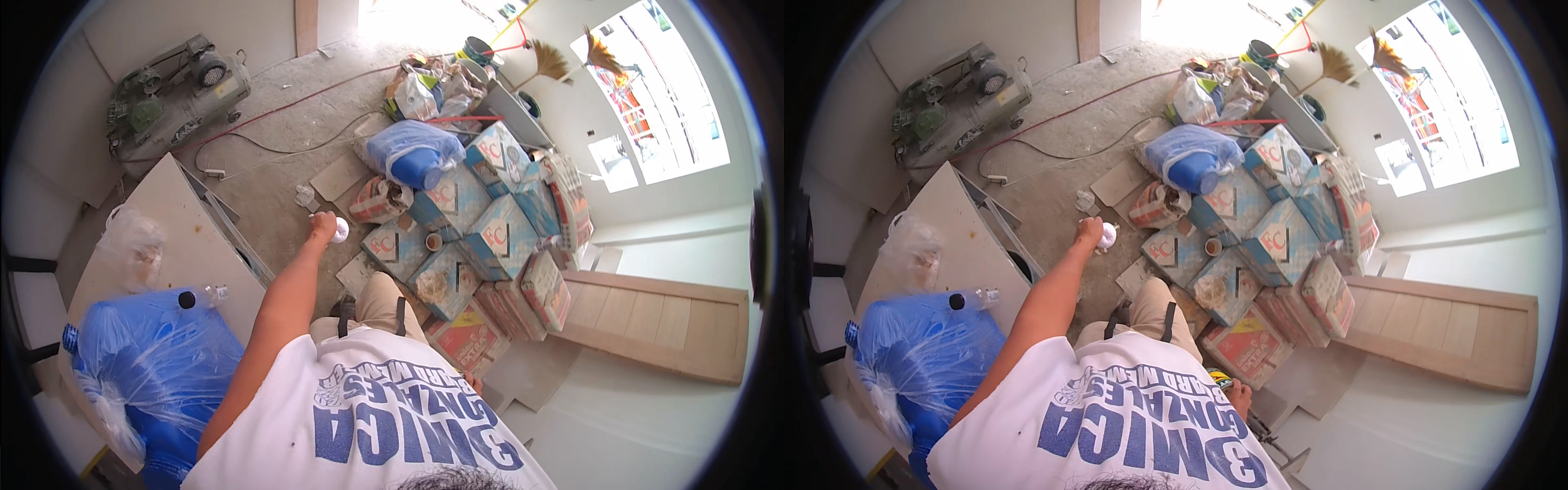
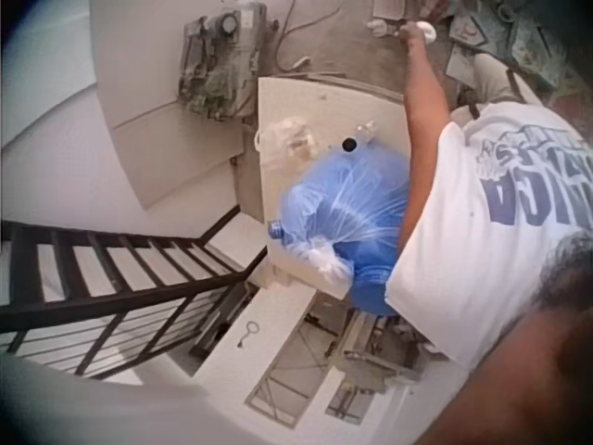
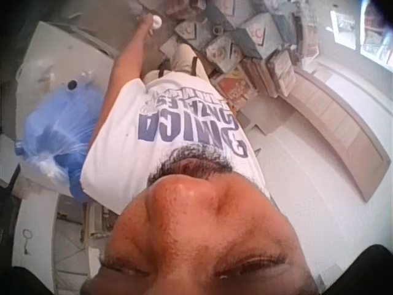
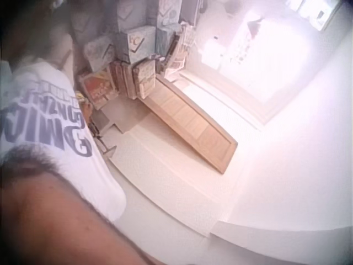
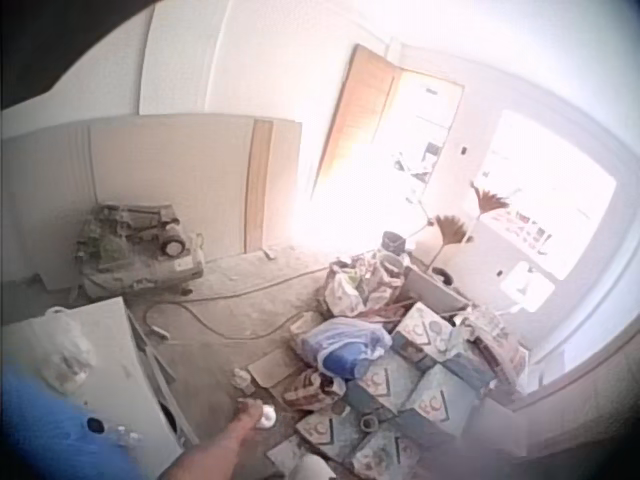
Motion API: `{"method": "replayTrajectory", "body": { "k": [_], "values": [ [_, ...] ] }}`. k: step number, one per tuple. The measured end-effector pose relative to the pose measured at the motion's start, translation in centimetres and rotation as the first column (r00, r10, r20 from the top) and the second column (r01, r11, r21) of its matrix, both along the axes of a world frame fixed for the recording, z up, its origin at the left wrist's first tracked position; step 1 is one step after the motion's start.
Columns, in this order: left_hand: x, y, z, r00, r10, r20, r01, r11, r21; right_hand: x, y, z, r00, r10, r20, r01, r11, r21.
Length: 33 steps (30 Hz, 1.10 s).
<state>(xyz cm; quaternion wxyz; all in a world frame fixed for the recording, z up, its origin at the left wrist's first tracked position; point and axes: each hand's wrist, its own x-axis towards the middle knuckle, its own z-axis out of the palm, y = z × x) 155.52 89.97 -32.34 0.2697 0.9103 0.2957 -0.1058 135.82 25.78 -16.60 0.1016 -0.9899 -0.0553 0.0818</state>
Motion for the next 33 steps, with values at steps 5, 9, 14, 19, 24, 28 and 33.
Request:
{"method": "replayTrajectory", "body": {
  "k": [5,9,14,19,24,28,33],
  "values": [
    [0.9,11.9,-4.5,0.457,0.889,0.028,-0.693,0.376,-0.615,16.9,7.9,-3.6,0.974,0.076,-0.213,-0.107,0.984,-0.140],
    [2.7,16.8,-6.9,0.228,0.954,-0.194,-0.708,0.025,-0.706,27.8,15.8,-3.1,0.914,-0.090,-0.395,-0.009,0.971,-0.240],
    [-1.6,21.1,-14.3,0.475,0.820,-0.320,-0.875,0.404,-0.265,38.3,25.2,-5.5,0.879,-0.067,-0.472,-0.056,0.969,-0.241],
    [-5.9,28.2,-11.1,0.239,0.907,-0.347,-0.962,0.172,-0.213,50.4,38.0,-2.4,0.857,0.001,-0.516,-0.052,0.995,-0.083],
    [1.8,35.5,-7.7,0.550,0.728,-0.410,-0.826,0.547,-0.135,61.7,54.0,4.2,0.882,0.051,-0.469,-0.073,0.997,-0.030],
    [13.5,43.0,-6.3,0.460,0.755,-0.467,-0.886,0.352,-0.303,69.9,63.5,2.9,0.928,0.070,-0.367,-0.097,0.994,-0.056],
    [28.9,56.9,-8.7,0.377,0.799,-0.469,-0.907,0.217,-0.360,79.0,73.5,0.4,0.891,-0.112,-0.439,0.083,0.993,-0.086]
  ]
}}
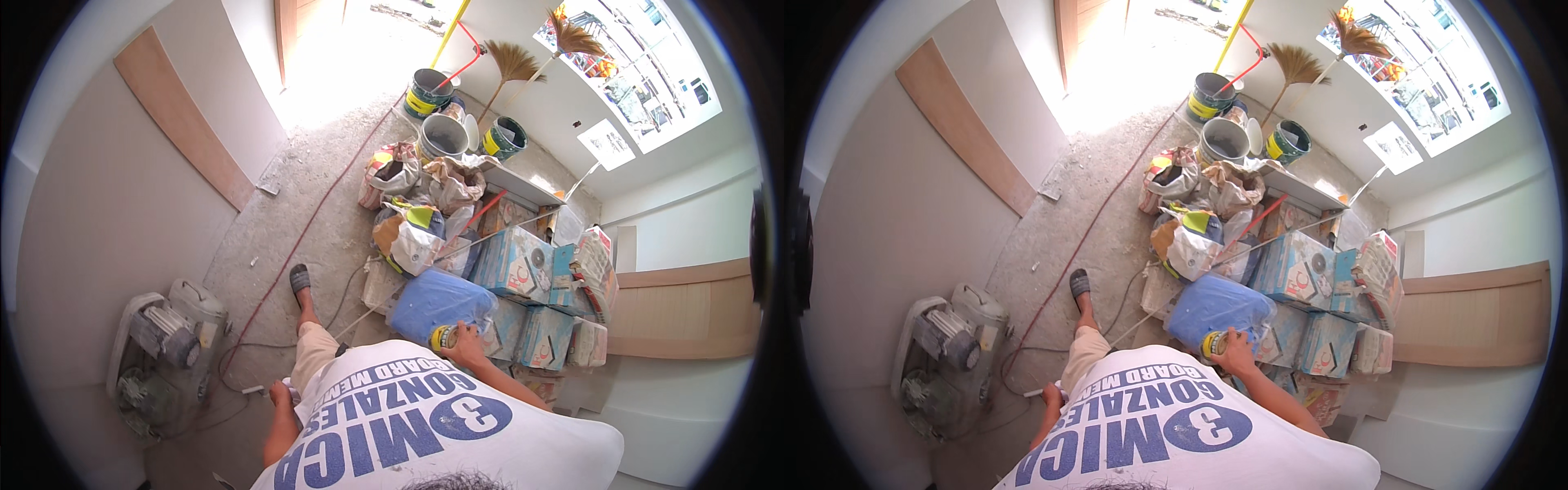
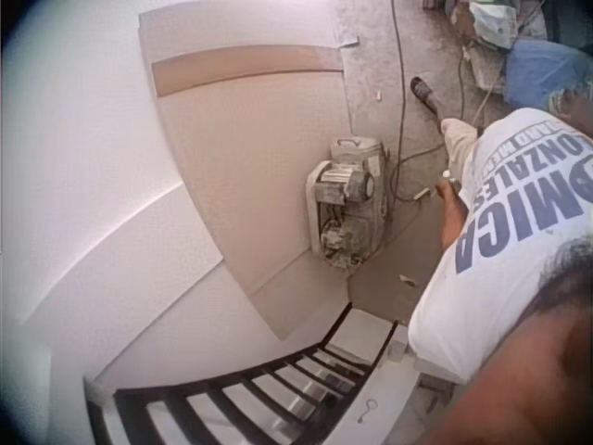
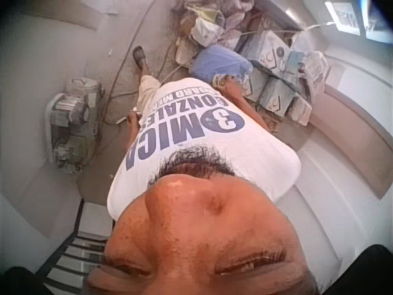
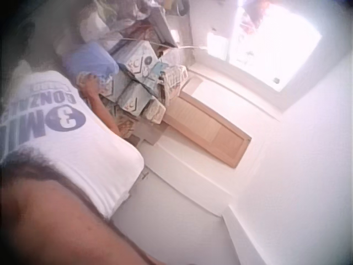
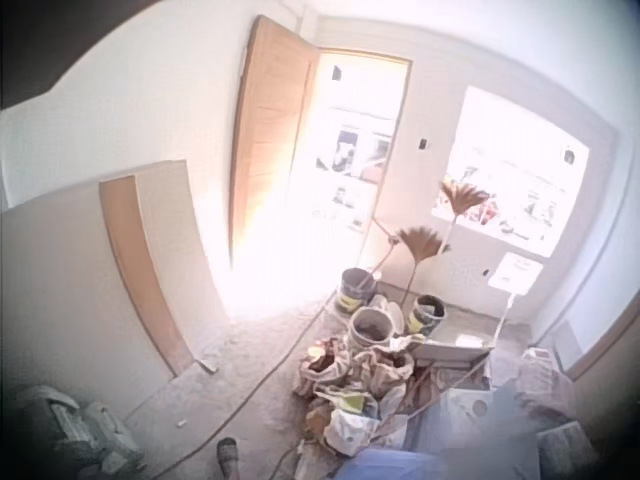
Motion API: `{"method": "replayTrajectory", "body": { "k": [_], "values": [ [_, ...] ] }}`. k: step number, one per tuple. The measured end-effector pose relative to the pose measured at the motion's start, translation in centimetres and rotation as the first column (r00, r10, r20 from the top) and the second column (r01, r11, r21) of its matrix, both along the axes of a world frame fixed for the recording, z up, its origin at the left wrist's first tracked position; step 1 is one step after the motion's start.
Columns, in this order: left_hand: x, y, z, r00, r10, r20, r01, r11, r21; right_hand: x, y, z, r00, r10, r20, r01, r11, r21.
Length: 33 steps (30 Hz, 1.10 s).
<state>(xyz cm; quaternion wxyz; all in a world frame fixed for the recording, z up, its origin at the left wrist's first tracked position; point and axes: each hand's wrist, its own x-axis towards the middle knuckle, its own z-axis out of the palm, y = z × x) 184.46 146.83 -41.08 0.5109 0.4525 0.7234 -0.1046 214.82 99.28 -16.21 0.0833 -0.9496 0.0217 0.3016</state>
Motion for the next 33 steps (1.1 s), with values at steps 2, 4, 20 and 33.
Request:
{"method": "replayTrajectory", "body": {
  "k": [2,4,20,33],
  "values": [
    [7.3,8.0,-0.4,0.998,0.066,0.021,-0.066,0.997,0.030,3.0,5.8,-1.1,0.997,-0.058,-0.049,0.056,0.998,-0.039],
    [15.4,17.9,-1.2,0.991,0.124,0.053,-0.128,0.989,0.079,5.9,8.4,-1.5,0.989,-0.104,-0.109,0.090,0.987,-0.131],
    [81.1,48.6,9.3,0.884,-0.448,0.137,0.412,0.882,0.228,43.7,29.6,-8.2,0.911,-0.333,-0.242,0.339,0.941,-0.017],
    [115.1,44.5,5.2,0.804,-0.593,-0.043,0.590,0.805,-0.058,97.2,35.6,-2.3,0.885,-0.464,-0.026,0.462,0.885,-0.054]
  ]
}}
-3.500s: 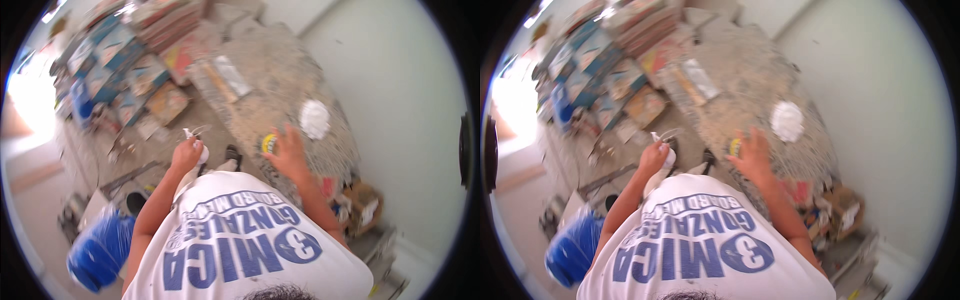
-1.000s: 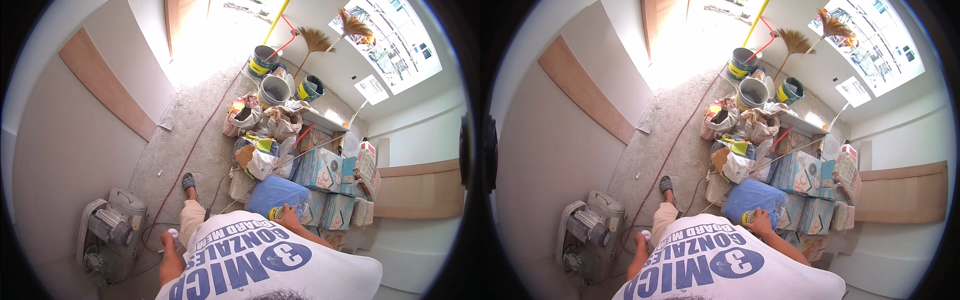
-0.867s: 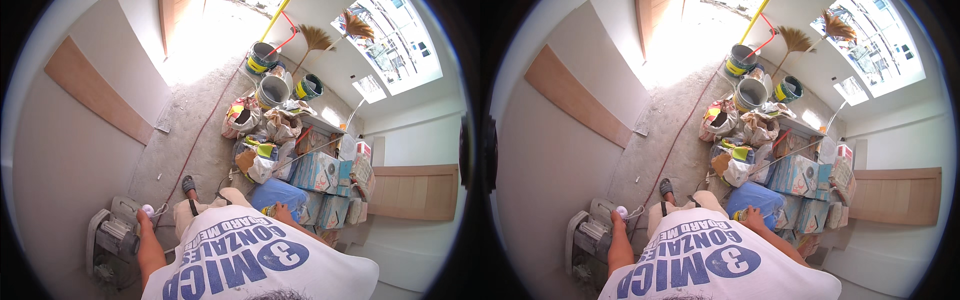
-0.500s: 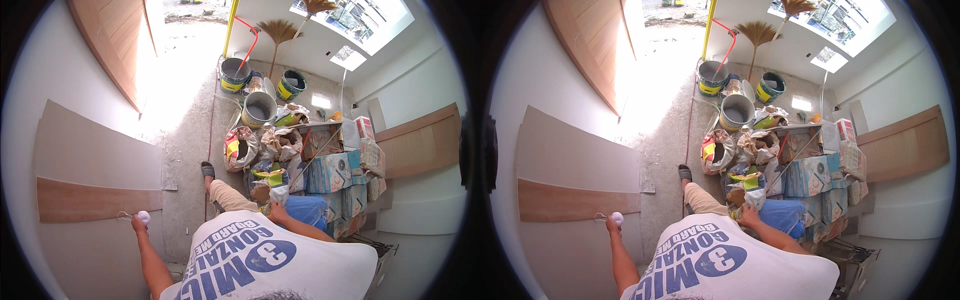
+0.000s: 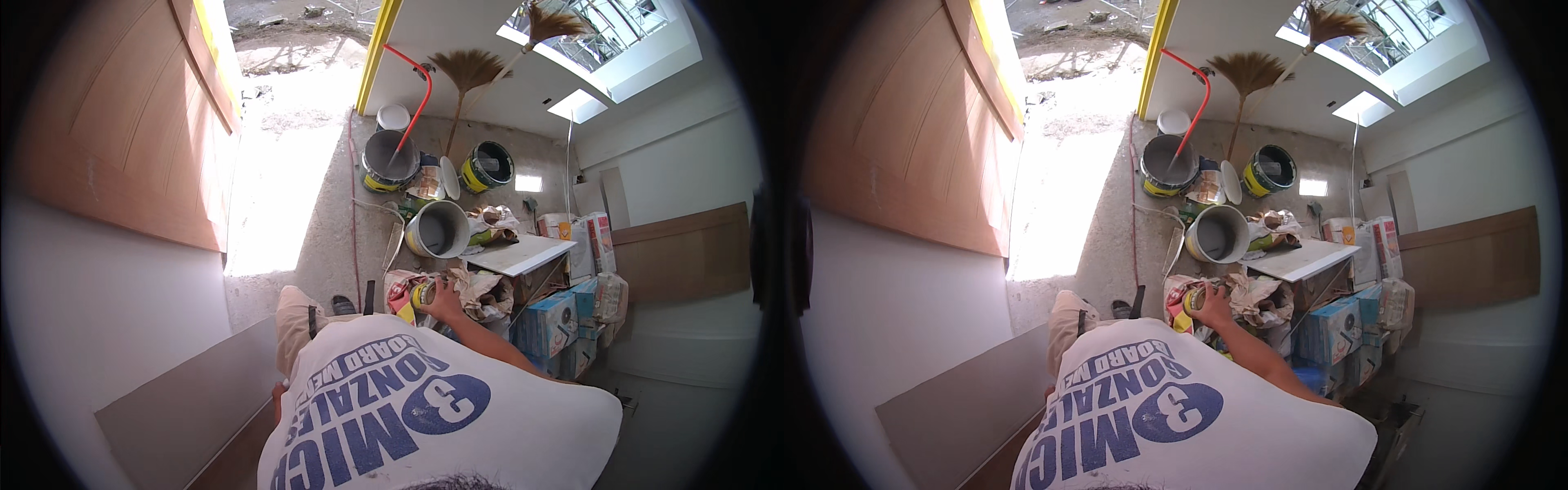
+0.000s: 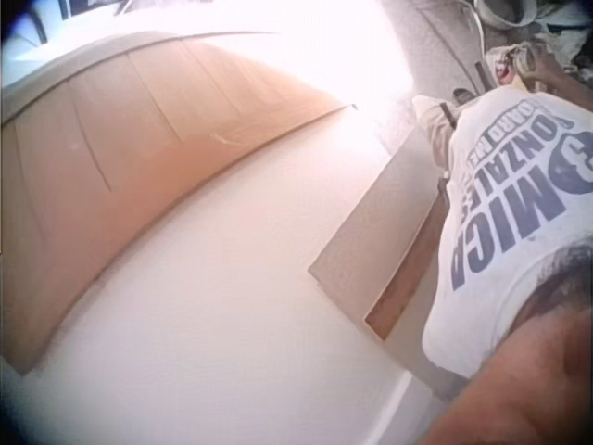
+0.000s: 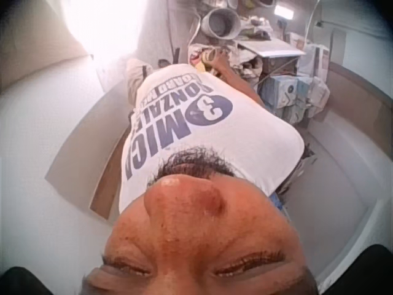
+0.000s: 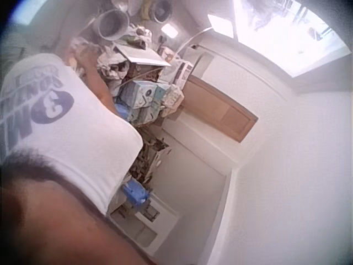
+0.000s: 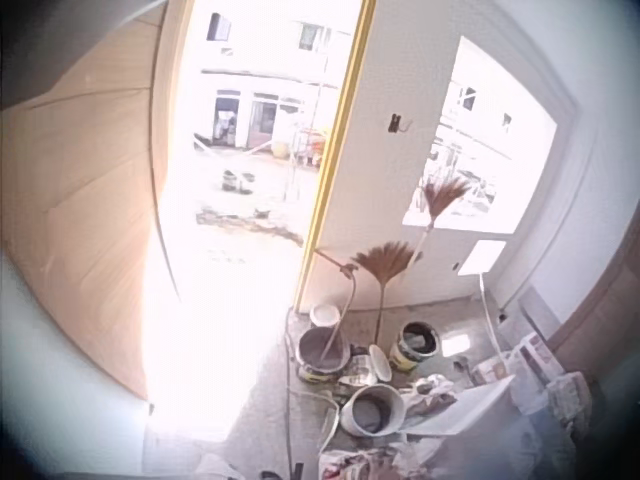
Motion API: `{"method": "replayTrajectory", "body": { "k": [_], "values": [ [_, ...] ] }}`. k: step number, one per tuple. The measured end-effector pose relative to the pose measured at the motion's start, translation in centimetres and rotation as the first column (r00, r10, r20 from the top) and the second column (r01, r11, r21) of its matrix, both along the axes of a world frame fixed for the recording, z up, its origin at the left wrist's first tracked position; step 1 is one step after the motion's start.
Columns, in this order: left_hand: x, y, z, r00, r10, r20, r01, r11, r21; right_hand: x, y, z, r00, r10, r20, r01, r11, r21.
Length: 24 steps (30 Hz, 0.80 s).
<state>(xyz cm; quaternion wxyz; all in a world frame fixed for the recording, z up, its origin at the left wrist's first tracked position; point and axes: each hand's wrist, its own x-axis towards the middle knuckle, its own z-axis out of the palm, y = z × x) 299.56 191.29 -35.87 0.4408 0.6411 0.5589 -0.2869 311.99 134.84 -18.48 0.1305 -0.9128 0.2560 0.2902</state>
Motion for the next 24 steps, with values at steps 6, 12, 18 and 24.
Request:
{"method": "replayTrajectory", "body": {
  "k": [6,12,18,24],
  "values": [
    [29.6,2.4,-4.7,0.994,-0.016,0.107,0.018,1.000,-0.023,23.3,0.6,-3.5,0.997,-0.005,0.076,0.007,0.999,-0.033],
    [63.7,7.3,-1.2,0.932,-0.358,0.066,0.361,0.931,-0.052,38.7,5.0,-3.7,0.968,-0.183,-0.174,0.202,0.975,0.093],
    [93.6,4.2,2.3,0.423,-0.824,0.376,0.746,0.552,0.371,47.7,5.1,-12.5,0.953,-0.228,-0.201,0.280,0.916,0.287],
    [115.9,-2.4,4.7,0.698,-0.610,0.375,0.612,0.780,0.131,66.0,3.7,-13.1,0.946,-0.239,-0.219,0.290,0.925,0.247]
  ]
}}
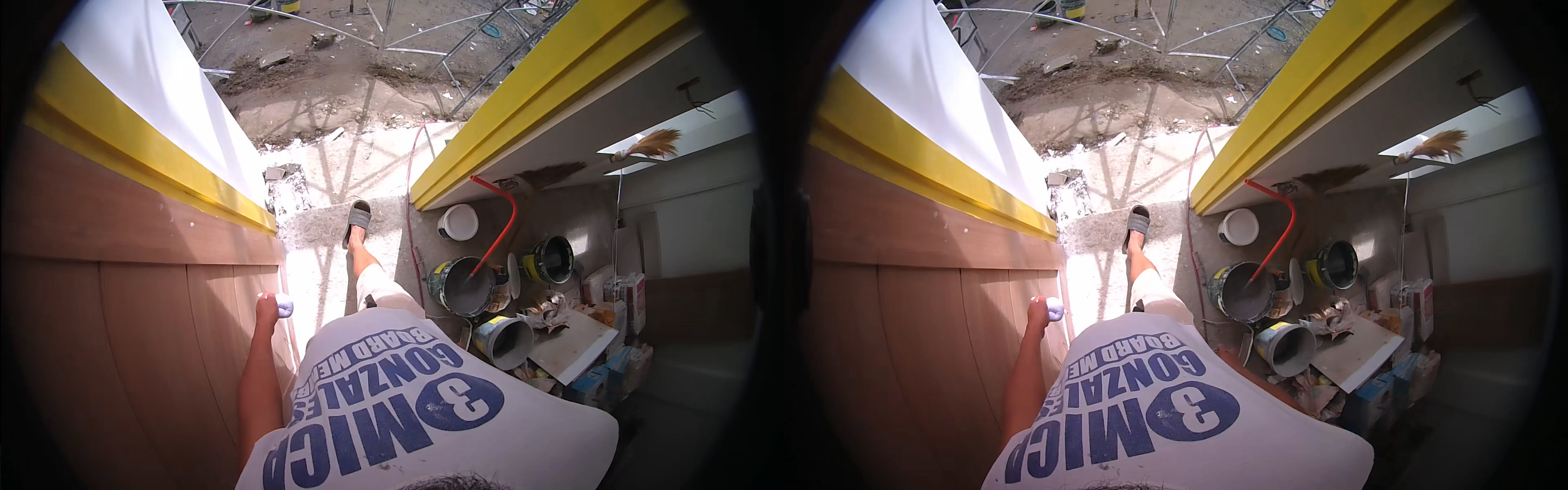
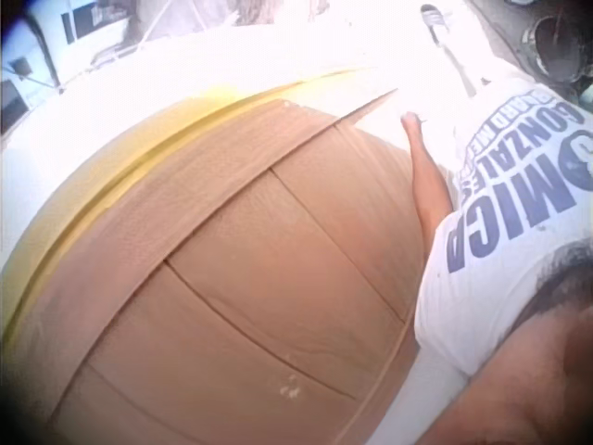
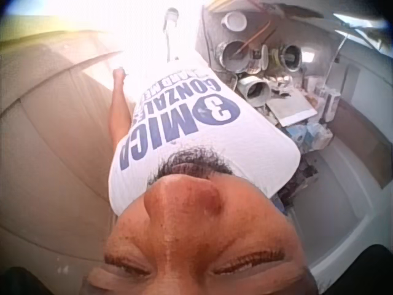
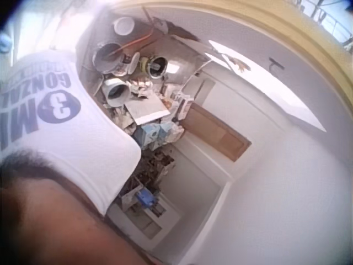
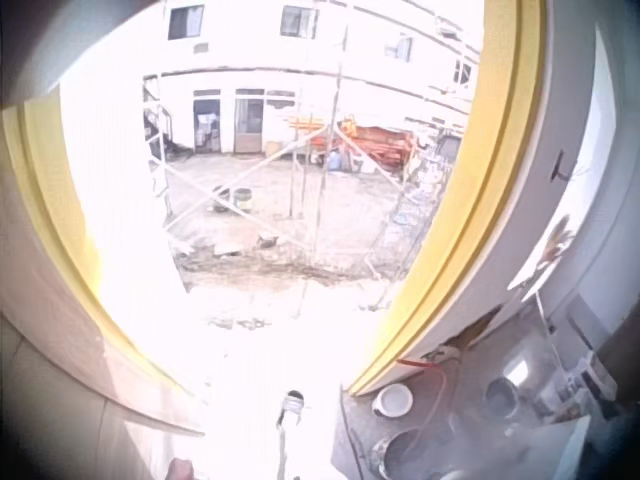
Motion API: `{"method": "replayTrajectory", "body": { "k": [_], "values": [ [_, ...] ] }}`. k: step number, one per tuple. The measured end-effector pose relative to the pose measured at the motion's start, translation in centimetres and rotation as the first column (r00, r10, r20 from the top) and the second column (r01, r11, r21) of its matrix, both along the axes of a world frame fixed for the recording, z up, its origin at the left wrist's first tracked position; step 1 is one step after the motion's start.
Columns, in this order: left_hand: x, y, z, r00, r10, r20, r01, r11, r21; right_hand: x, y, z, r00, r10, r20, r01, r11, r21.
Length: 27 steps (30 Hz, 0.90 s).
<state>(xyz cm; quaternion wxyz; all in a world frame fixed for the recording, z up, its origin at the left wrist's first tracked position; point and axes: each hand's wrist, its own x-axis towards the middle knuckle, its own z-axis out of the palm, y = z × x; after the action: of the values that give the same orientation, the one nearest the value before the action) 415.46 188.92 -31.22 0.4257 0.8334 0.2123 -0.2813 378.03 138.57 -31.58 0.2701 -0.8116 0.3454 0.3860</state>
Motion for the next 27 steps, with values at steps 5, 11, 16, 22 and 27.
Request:
{"method": "replayTrajectory", "body": {
  "k": [5,11,16,22,27],
  "values": [
    [7.3,1.6,-8.0,0.730,-0.655,-0.198,0.629,0.529,0.569,18.3,-5.3,-0.7,1.000,0.023,-0.013,-0.024,0.995,-0.092],
    [18.8,-2.2,-4.2,0.732,-0.666,-0.144,0.602,0.534,0.593,35.2,-9.7,2.5,0.988,0.043,0.149,0.015,0.930,-0.368],
    [36.8,-8.8,-4.7,0.909,-0.407,0.084,0.365,0.878,0.310,48.7,-13.2,10.9,0.926,-0.028,0.378,0.132,0.958,-0.255],
    [59.6,-21.6,-9.4,0.998,0.068,0.009,-0.069,0.992,0.101,57.9,-14.8,5.9,0.943,-0.249,0.223,0.288,0.943,-0.166],
    [75.4,-33.9,-12.3,0.950,-0.311,0.002,0.310,0.947,0.083,64.1,-15.1,-0.9,0.804,-0.588,0.093,0.595,0.795,-0.121]
  ]
}}
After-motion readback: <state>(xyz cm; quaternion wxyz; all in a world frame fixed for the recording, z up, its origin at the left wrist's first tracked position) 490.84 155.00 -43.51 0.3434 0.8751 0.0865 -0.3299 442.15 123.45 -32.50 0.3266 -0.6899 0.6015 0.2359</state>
